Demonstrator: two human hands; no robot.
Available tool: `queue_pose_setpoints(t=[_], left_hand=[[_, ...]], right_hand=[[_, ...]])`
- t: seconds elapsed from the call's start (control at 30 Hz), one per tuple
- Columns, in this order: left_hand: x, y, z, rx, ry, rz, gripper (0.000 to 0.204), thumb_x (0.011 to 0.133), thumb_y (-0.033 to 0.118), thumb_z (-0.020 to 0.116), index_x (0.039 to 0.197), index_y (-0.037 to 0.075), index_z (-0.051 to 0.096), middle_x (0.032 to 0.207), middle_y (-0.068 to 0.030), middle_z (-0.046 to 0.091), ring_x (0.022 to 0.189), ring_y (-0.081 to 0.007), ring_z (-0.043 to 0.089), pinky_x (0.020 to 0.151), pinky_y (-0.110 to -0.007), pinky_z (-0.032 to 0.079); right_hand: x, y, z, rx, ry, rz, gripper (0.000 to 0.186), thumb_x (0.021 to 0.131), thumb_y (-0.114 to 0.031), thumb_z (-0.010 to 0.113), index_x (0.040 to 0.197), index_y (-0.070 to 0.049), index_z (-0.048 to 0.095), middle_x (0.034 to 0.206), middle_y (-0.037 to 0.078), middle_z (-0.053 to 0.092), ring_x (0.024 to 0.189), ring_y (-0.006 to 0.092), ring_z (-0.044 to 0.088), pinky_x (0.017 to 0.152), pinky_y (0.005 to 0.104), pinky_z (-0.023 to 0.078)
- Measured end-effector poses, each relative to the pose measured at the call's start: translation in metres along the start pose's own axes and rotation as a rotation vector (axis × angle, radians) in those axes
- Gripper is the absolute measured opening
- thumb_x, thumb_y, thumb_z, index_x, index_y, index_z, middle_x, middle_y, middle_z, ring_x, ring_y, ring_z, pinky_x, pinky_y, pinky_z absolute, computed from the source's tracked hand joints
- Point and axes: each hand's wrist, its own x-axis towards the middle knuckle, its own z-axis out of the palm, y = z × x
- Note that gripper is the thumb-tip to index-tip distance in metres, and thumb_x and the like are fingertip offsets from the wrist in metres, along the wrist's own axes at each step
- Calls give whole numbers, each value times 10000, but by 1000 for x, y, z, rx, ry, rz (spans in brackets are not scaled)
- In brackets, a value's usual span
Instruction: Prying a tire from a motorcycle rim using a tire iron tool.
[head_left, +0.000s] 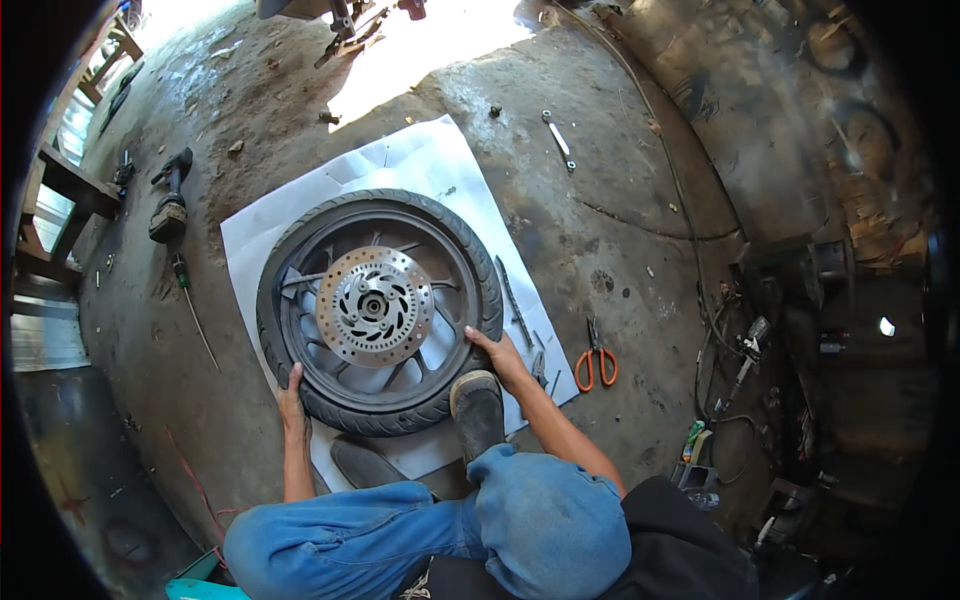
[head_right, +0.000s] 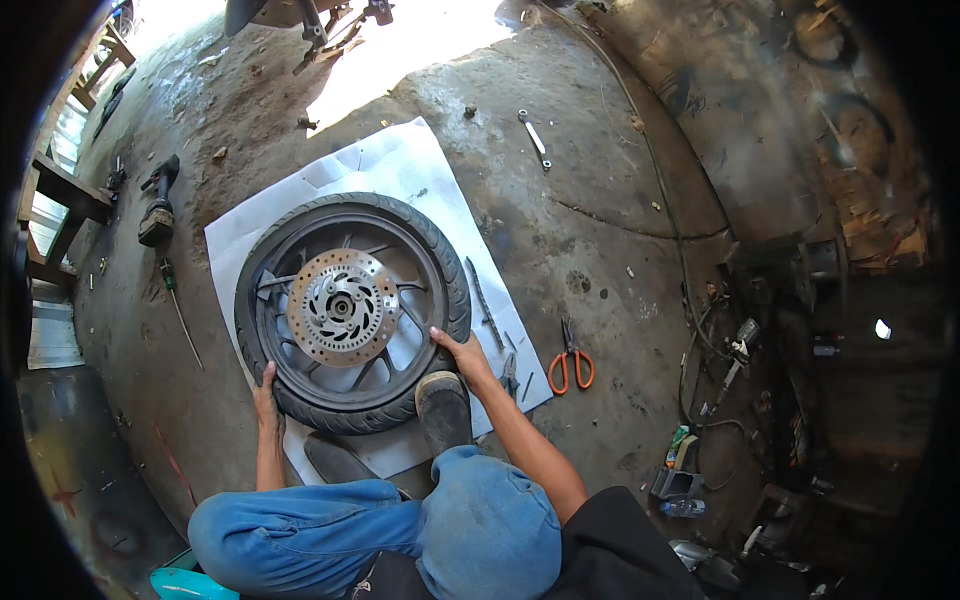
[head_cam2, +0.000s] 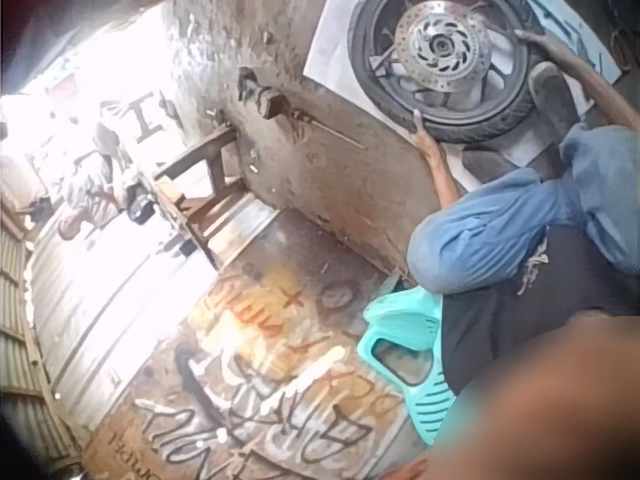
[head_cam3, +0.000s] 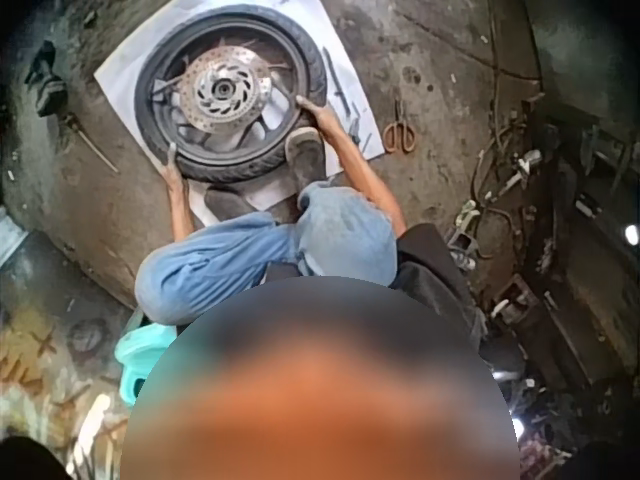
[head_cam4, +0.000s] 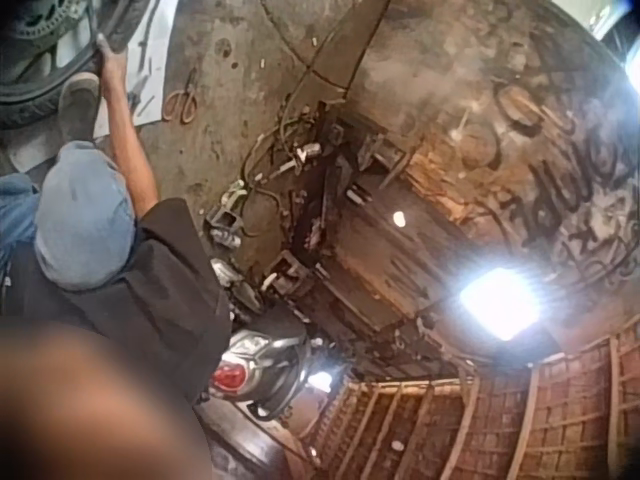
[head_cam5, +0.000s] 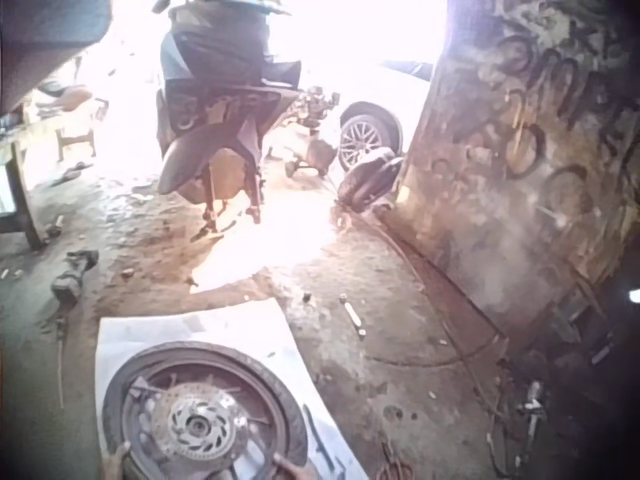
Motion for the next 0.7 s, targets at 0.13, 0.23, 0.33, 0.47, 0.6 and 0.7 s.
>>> queue_pose_setpoints(t=[0.13, 0.23, 0.33, 0.47, 0.6, 0.7], left_hand=[[8, -14, -11, 2, 24, 81, 816, 916, 428, 768, 1465, -104, 482, 1472, -181, 549, 1322, -293, 544, 1152, -371, 380], [8, -19, -9, -25, 34, 118, 797, 917, 419, 768, 1458, -99, 497, 1464, -187, 555, 1314, -286, 547, 1147, -362, 377], [10, -27, -9, 50, 88, 215, 756, 938, 394, 745, 1455, -101, 503, 1458, -188, 561, 1306, -278, 550, 1142, -356, 376], [-9, -32, 4, 145, 179, 371, 693, 981, 347, 693, 1458, -114, 492, 1474, -193, 552, 1334, -283, 532, 1158, -356, 355], [-30, -15, 1, 212, 141, 292, 730, 996, 404, 667, 1462, -125, 476, 1481, -209, 543, 1352, -289, 518, 1169, -359, 336], [-34, -5, 5, 451, 224, 316, 835, 974, 564, 655, 1410, -134, 514, 1393, -232, 603, 1285, -312, 572, 1134, -375, 381]], right_hand=[[-1, -7, -2, -125, -29, -11, 842, 822, -488, 864, 1377, 65, 554, 1248, 123, 674, 1138, 210, 639, 1017, 326, 483], [-2, -7, 2, -148, -29, -114, 785, 837, -494, 849, 1323, 68, 597, 1195, 123, 695, 1098, 199, 647, 990, 315, 488], [-5, -5, 6, -204, 7, -122, 749, 844, -511, 835, 1268, 72, 632, 1154, 132, 711, 1053, 204, 664, 969, 319, 498], [-23, -26, -8, -541, 94, -5, 840, 856, -650, 746, 1239, 91, 644, 1153, 210, 726, 1072, 265, 698, 931, 357, 528], [-40, -42, -28, -801, 14, 80, 748, 908, -641, 694, 1237, 31, 678, 1021, 182, 758, 900, 252, 742, 823, 360, 574], [-43, -24, -82, -363, 198, 49, 438, 1026, -371, 636, 1165, 40, 695, 927, 139, 754, 755, 186, 736, 656, 309, 572]])
